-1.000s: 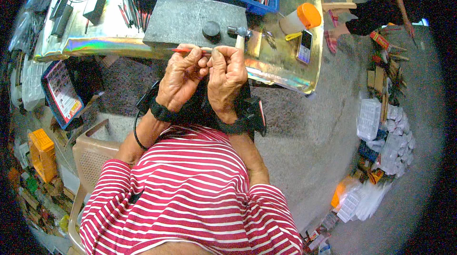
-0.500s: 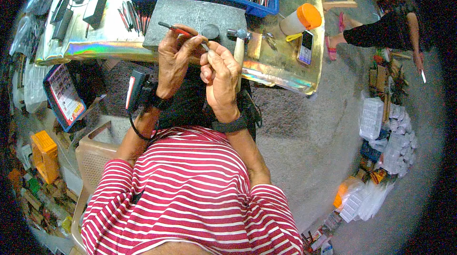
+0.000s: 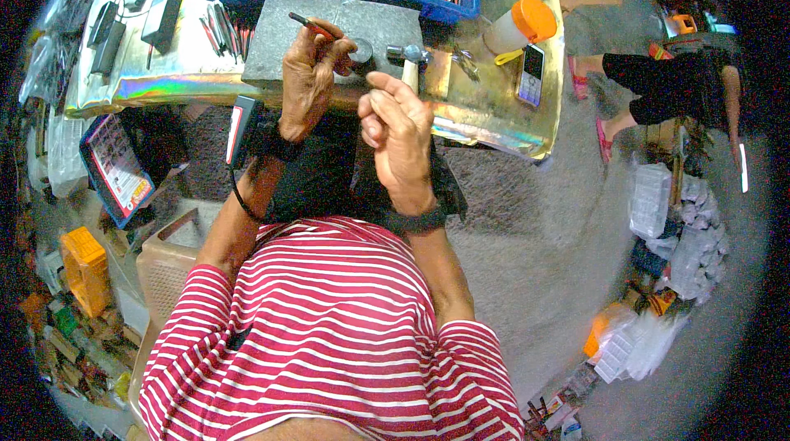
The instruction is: The person picks up a metal pin and a cylindrical component, inserts the pin into the component, and places them on an anvil block. Using a hammer, the person strikes the pin and then places the assembled item into a blue bin.
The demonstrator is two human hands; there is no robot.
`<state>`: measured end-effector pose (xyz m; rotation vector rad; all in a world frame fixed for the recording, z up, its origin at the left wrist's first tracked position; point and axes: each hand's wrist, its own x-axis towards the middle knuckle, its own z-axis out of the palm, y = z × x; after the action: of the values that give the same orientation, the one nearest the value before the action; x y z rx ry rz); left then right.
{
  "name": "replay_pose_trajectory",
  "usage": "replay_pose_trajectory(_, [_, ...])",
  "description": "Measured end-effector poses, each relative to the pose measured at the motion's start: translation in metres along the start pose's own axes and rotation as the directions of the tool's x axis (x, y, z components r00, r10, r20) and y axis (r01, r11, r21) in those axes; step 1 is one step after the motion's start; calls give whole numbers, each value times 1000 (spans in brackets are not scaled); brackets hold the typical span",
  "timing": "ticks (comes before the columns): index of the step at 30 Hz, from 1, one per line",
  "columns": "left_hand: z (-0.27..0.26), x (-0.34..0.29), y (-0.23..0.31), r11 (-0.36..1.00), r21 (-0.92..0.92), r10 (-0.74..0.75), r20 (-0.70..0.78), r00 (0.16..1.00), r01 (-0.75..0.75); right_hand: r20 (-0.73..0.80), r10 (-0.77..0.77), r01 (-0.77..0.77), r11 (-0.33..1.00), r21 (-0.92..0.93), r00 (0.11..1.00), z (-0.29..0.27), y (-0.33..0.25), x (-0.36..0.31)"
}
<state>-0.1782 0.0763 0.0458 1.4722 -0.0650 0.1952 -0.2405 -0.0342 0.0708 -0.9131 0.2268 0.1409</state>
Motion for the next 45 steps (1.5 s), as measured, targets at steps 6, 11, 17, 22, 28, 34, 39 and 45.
replay_pose_trajectory(6, [-3,6,-11,982,169,89,14,996,-90,-48,-17,14,998,-60,999,-32,-14,-18])
replay_pose_trajectory(11, [-5,6,-12,984,171,47,27,999,-51,-97,-8,7,1000,-7,995,-59,-11,-24])
replay_pose_trajectory(17, [-6,7,-13,985,164,53,51,997,-61,-120,-5,4,1000,-12,993,-68,-10,-25])
replay_pose_trajectory(22, [-6,7,-12,990,139,28,64,998,-37,-119,-1,0,1000,-2,993,-71,-5,-22])
replay_pose_trajectory(28, [-6,8,-10,978,198,54,57,997,-65,-123,11,-14,1000,-23,992,-72,0,-21])
replay_pose_trajectory(34, [-7,8,-11,968,231,91,58,994,-102,-138,-1,-6,999,-48,990,-72,2,-20])
replay_pose_trajectory(39, [-5,9,-12,967,223,112,75,991,-126,-137,-20,13,998,-54,990,-75,3,-19])
replay_pose_trajectory(45, [-6,8,-12,969,228,89,58,994,-100,-150,-30,15,995,-99,988,-74,3,-18])
